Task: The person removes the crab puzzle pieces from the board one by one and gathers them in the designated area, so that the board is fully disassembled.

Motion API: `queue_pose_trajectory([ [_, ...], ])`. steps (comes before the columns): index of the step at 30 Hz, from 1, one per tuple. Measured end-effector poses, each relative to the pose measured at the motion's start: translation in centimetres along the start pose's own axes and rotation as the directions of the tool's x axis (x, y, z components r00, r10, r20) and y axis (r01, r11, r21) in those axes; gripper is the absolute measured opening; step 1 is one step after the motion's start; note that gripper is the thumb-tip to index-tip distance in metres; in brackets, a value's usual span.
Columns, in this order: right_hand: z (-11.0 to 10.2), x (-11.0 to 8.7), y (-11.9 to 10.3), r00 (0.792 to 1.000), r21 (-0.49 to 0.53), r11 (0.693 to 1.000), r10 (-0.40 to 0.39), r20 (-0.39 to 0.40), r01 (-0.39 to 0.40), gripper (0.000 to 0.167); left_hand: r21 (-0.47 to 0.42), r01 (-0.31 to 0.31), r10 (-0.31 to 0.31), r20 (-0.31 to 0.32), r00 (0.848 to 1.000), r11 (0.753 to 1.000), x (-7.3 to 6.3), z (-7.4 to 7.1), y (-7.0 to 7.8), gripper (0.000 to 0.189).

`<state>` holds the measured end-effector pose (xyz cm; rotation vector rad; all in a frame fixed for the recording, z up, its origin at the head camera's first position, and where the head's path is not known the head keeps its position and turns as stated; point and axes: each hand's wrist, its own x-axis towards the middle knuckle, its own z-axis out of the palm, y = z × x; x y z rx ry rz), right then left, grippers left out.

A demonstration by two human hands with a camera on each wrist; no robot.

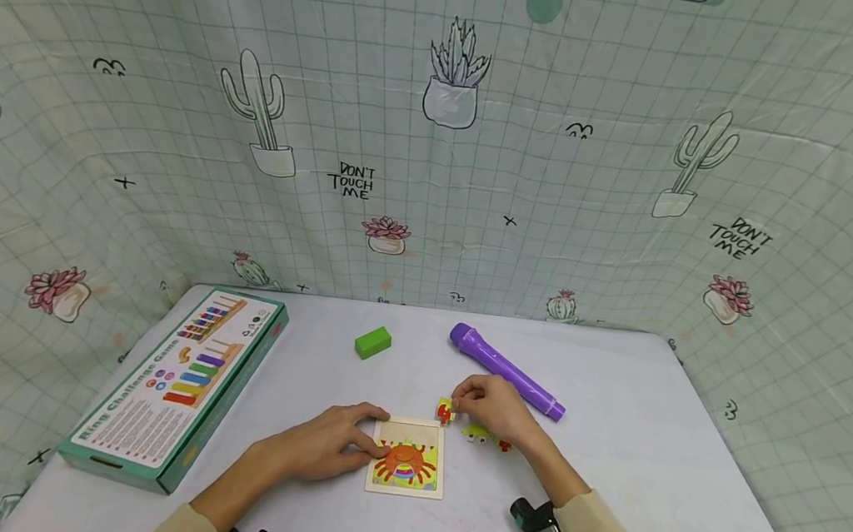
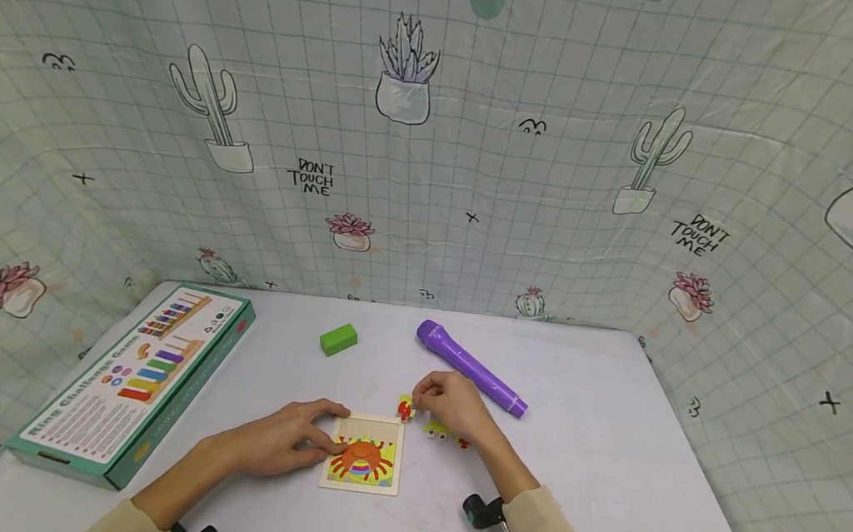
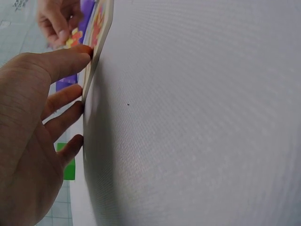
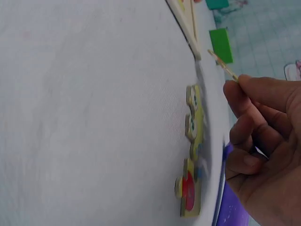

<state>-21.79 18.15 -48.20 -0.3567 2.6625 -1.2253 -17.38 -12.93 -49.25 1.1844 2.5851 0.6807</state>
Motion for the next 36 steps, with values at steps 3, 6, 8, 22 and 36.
queue_pose_trajectory([
  [3, -0.25, -0.09, 0.53, 0.999, -0.009, 1.000, -0.006, 0.039, 0.006, 0.005, 0.003, 0.006, -0.006, 0.001, 1.000, 1.000, -0.05, 0.07, -0.02, 0.024],
  [6, -0.43, -0.26, 0.81, 0.997, -0.014, 1.000, -0.016, 0.072, 0.017, 0.007, 0.002, 0.014, -0.014, 0.002, 1.000, 1.000, -0.09, 0.07, -0.01, 0.024],
  [8, -0.55, -0.37, 0.88, 0.996, -0.020, 1.000, -0.022, 0.091, 0.024, 0.007, -0.002, 0.018, -0.018, 0.003, 1.000, 1.000, -0.11, 0.02, 0.03, 0.024],
  [22, -0.40, -0.82, 0.98, 0.992, -0.089, 0.994, -0.056, 0.116, 0.066, 0.004, -0.005, 0.013, -0.013, -0.007, 1.000, 1.000, -0.20, -0.05, 0.13, 0.024],
  [36, -0.46, -0.79, 0.96, 0.994, -0.120, 0.991, -0.039, 0.103, 0.051, 0.004, -0.005, 0.010, -0.010, -0.010, 1.000, 1.000, -0.10, -0.04, 0.12, 0.024],
])
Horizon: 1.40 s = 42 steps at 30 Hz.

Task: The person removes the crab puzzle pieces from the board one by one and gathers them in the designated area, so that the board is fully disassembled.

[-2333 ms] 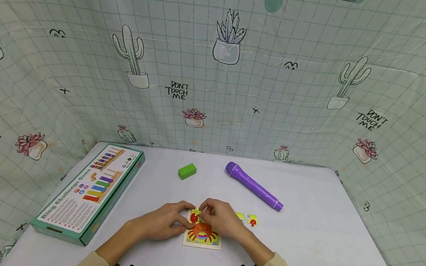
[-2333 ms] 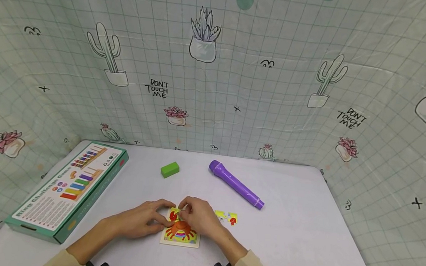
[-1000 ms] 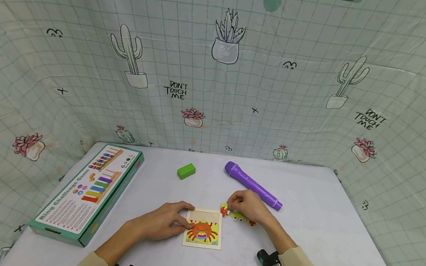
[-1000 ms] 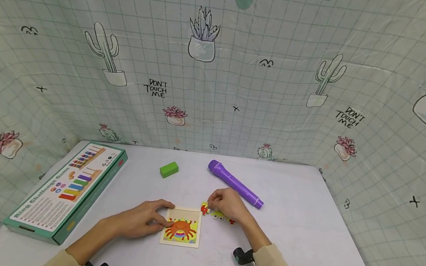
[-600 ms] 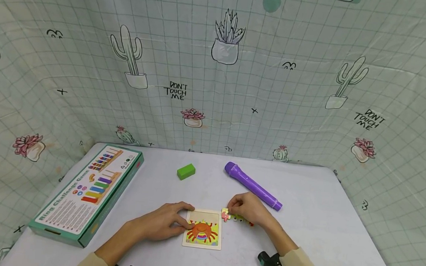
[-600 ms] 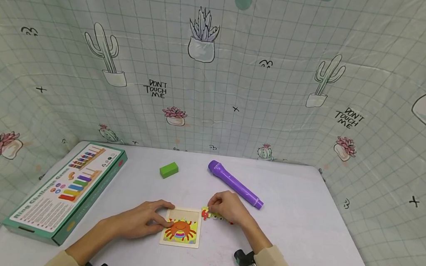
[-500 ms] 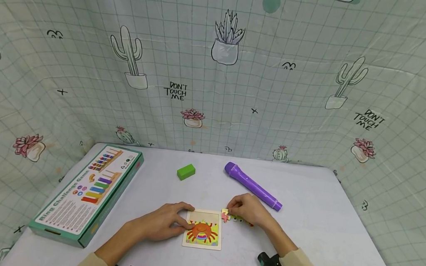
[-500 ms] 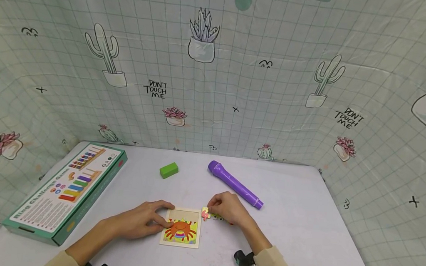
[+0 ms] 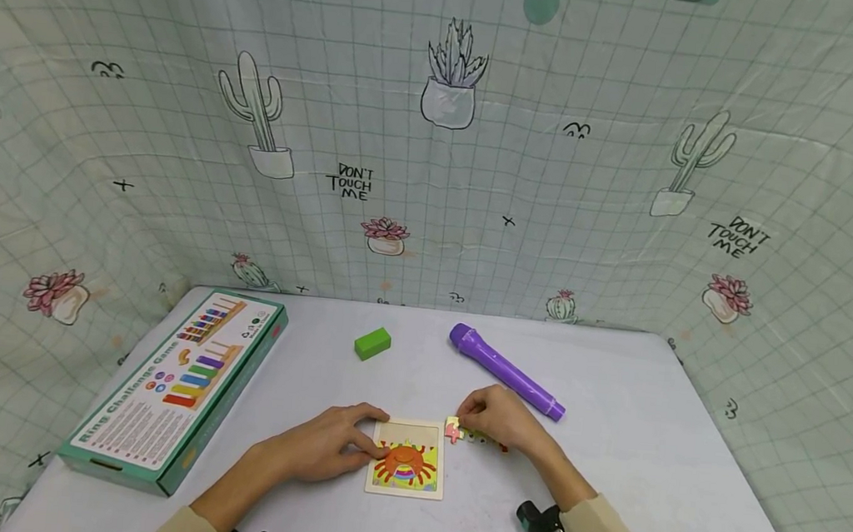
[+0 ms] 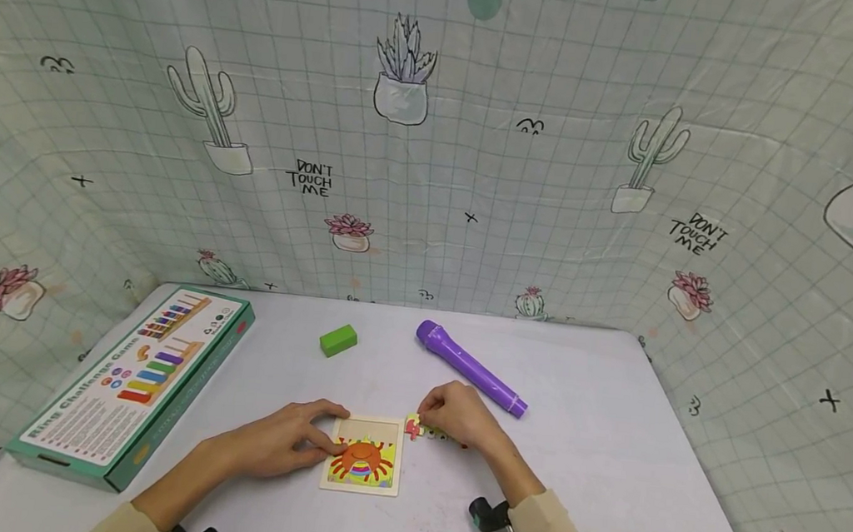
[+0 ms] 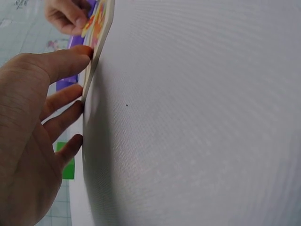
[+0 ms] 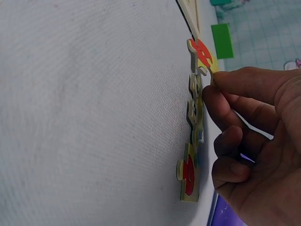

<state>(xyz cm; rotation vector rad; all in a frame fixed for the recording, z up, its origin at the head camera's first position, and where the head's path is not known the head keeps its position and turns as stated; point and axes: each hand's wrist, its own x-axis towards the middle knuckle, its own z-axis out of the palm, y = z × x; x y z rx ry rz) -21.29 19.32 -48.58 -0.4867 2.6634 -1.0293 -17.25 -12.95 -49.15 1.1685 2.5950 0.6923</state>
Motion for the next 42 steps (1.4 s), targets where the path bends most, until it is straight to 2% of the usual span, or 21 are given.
queue_pose_trajectory([
  [22, 0.67, 0.02, -0.66, 1.000, -0.100, 0.995, -0.018, -0.020, 0.016, 0.010, 0.002, 0.012, -0.012, 0.002, 1.000, 1.000, 0.06, -0.05, 0.09, 0.023],
  [42, 0.24, -0.36, -0.46, 0.999, -0.162, 0.987, 0.002, -0.050, -0.010, 0.004, -0.005, 0.002, -0.002, -0.010, 1.000, 1.000, 0.06, -0.03, 0.13, 0.024],
])
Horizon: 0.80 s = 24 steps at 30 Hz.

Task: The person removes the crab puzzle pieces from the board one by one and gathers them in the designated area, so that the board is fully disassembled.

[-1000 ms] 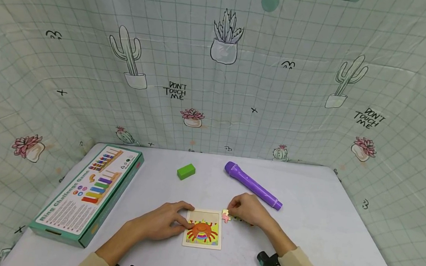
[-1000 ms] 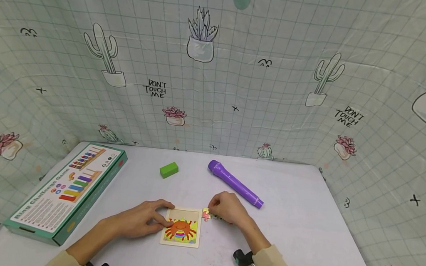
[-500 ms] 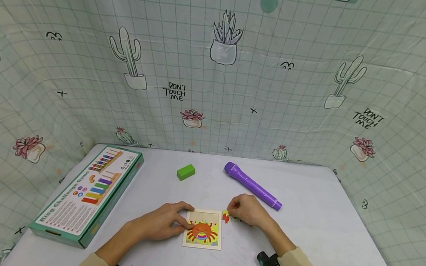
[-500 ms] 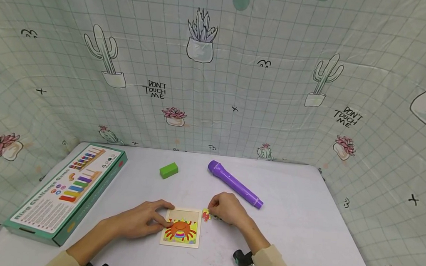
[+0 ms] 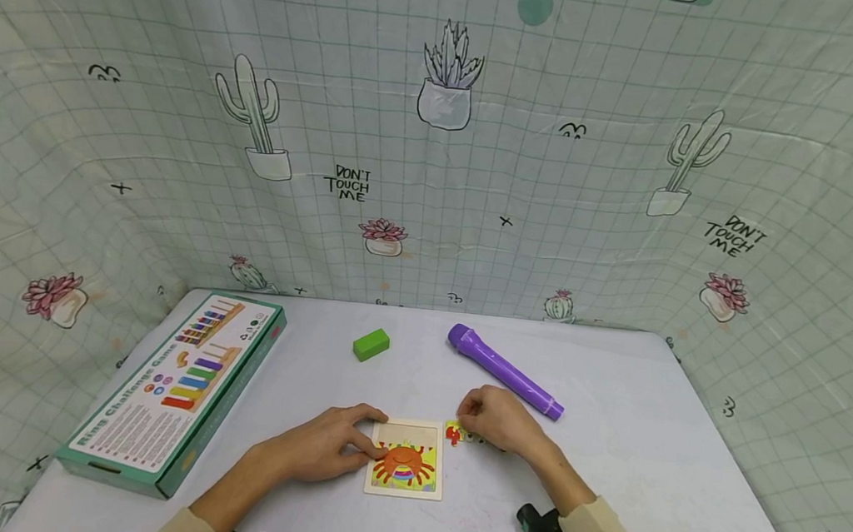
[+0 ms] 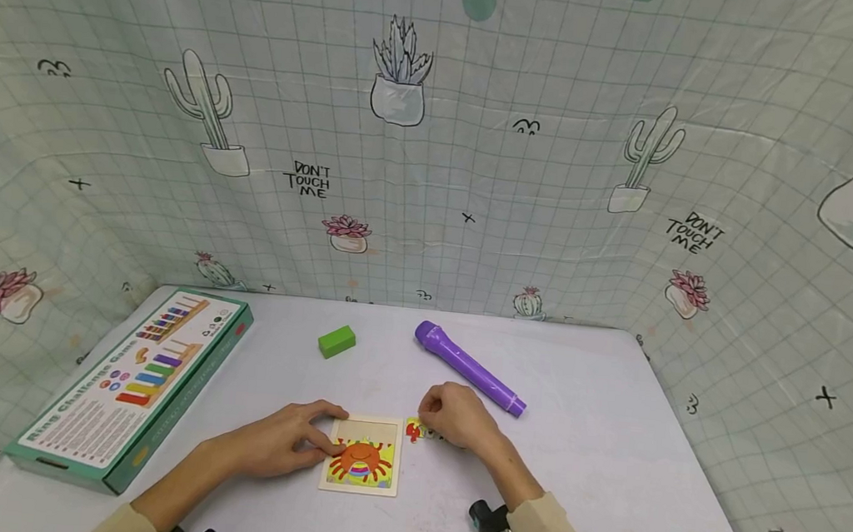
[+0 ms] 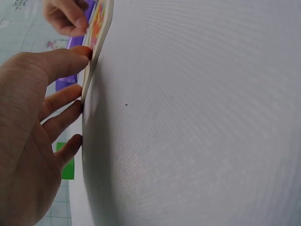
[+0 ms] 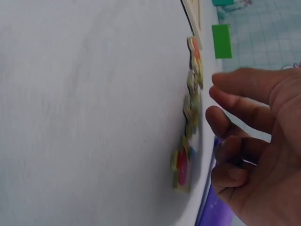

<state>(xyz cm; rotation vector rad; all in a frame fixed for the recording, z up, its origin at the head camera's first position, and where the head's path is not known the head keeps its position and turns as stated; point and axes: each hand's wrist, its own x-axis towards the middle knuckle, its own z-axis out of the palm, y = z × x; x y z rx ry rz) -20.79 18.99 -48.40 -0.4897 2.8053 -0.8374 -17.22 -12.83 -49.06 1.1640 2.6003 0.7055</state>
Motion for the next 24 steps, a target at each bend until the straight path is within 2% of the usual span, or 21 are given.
queue_pose_trajectory([
  [7, -0.6, -1.2, 0.2, 0.998, -0.104, 0.994, -0.031, 0.051, 0.036, 0.025, -0.009, 0.000, 0.000, -0.002, 1.000, 1.000, 0.0, 0.1, -0.1, 0.024],
  [12, -0.5, -1.4, 0.3, 0.997, -0.128, 0.989, -0.061, 0.051, 0.067, 0.025, -0.016, -0.002, 0.002, -0.008, 1.000, 1.000, 0.0, 0.0, -0.1, 0.024],
  [24, -0.5, -1.6, 0.5, 0.995, -0.162, 0.983, -0.072, 0.070, 0.082, 0.025, -0.014, -0.001, 0.000, -0.004, 1.000, 1.000, -0.1, 0.0, -0.1, 0.024],
])
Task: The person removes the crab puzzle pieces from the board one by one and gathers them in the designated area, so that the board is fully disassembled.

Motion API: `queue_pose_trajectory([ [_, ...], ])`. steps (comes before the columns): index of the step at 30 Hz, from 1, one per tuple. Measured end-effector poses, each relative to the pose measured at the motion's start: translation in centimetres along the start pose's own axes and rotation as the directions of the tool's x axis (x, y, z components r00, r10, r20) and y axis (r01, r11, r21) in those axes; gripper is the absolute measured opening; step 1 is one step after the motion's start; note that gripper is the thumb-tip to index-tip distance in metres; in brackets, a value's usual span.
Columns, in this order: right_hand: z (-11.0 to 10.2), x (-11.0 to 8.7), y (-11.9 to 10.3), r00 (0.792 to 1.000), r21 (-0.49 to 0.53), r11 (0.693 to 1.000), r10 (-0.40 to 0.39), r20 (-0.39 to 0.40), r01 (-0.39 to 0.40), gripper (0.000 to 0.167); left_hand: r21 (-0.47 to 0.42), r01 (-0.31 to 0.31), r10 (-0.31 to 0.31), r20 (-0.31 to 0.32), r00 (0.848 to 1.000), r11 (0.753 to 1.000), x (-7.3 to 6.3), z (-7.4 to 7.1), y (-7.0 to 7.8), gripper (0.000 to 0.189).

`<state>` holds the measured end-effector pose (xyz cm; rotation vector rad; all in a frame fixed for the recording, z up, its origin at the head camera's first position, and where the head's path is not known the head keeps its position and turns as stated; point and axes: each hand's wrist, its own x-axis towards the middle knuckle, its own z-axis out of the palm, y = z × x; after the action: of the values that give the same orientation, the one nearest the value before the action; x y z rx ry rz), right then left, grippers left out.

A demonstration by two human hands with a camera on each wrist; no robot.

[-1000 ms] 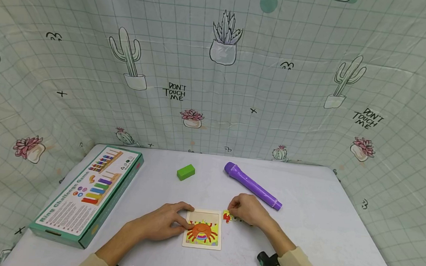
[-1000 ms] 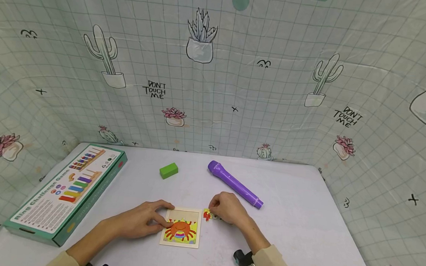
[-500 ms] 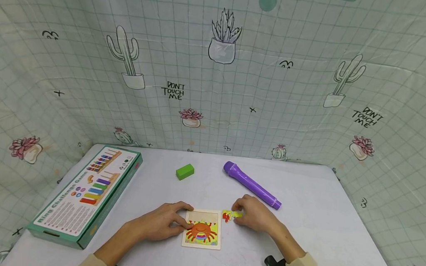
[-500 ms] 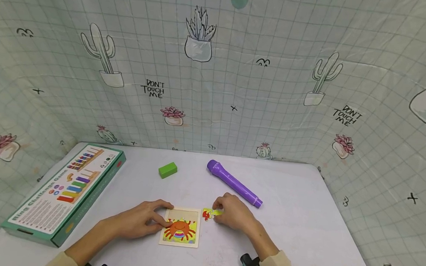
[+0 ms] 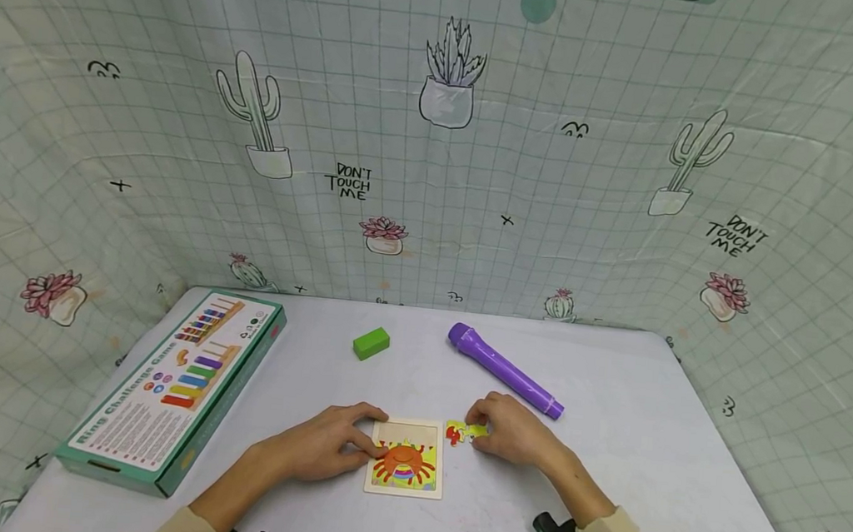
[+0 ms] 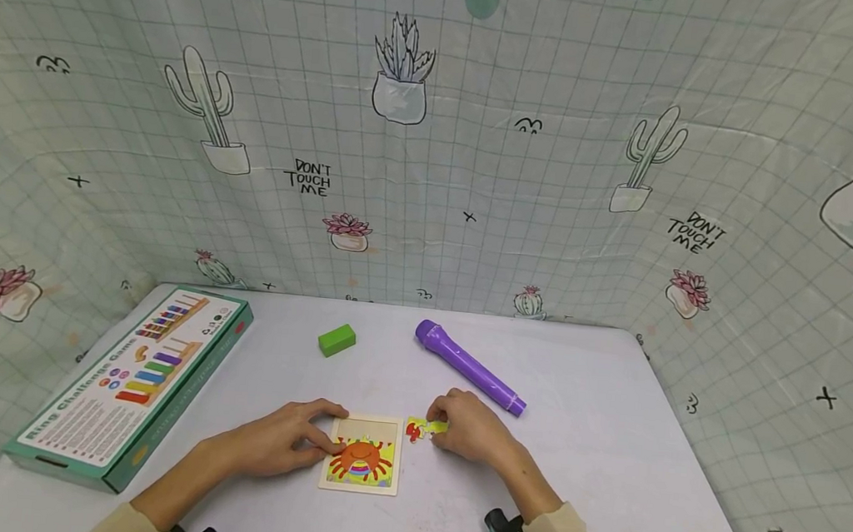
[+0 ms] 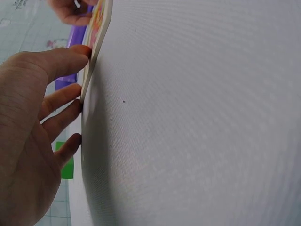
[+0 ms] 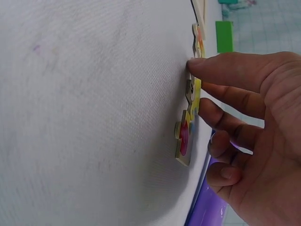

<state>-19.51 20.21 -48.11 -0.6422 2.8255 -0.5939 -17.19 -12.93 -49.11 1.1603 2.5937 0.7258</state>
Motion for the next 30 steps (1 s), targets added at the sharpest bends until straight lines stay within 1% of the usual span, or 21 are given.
queue_pose_trajectory([
  [10, 0.0, -0.1, 0.2, 0.999, -0.014, 0.999, -0.035, 0.000, 0.035, 0.025, 0.006, 0.002, -0.002, 0.003, 1.000, 1.000, 0.1, 0.0, -0.1, 0.024],
  [18, 0.2, -0.2, 0.2, 1.000, 0.007, 1.000, -0.027, 0.006, 0.026, 0.026, -0.013, 0.009, -0.009, 0.005, 1.000, 1.000, 0.0, 0.2, -0.2, 0.024],
  [25, 0.7, -0.1, -0.4, 1.000, 0.052, 0.998, -0.018, -0.010, 0.018, 0.034, -0.002, 0.004, -0.004, -0.007, 1.000, 1.000, 0.0, 0.2, -0.3, 0.024],
  [30, 1.0, 0.1, -0.9, 0.999, 0.034, 0.999, -0.025, -0.028, 0.026, 0.030, -0.001, 0.005, -0.005, -0.010, 1.000, 1.000, 0.0, 0.3, -0.2, 0.024],
])
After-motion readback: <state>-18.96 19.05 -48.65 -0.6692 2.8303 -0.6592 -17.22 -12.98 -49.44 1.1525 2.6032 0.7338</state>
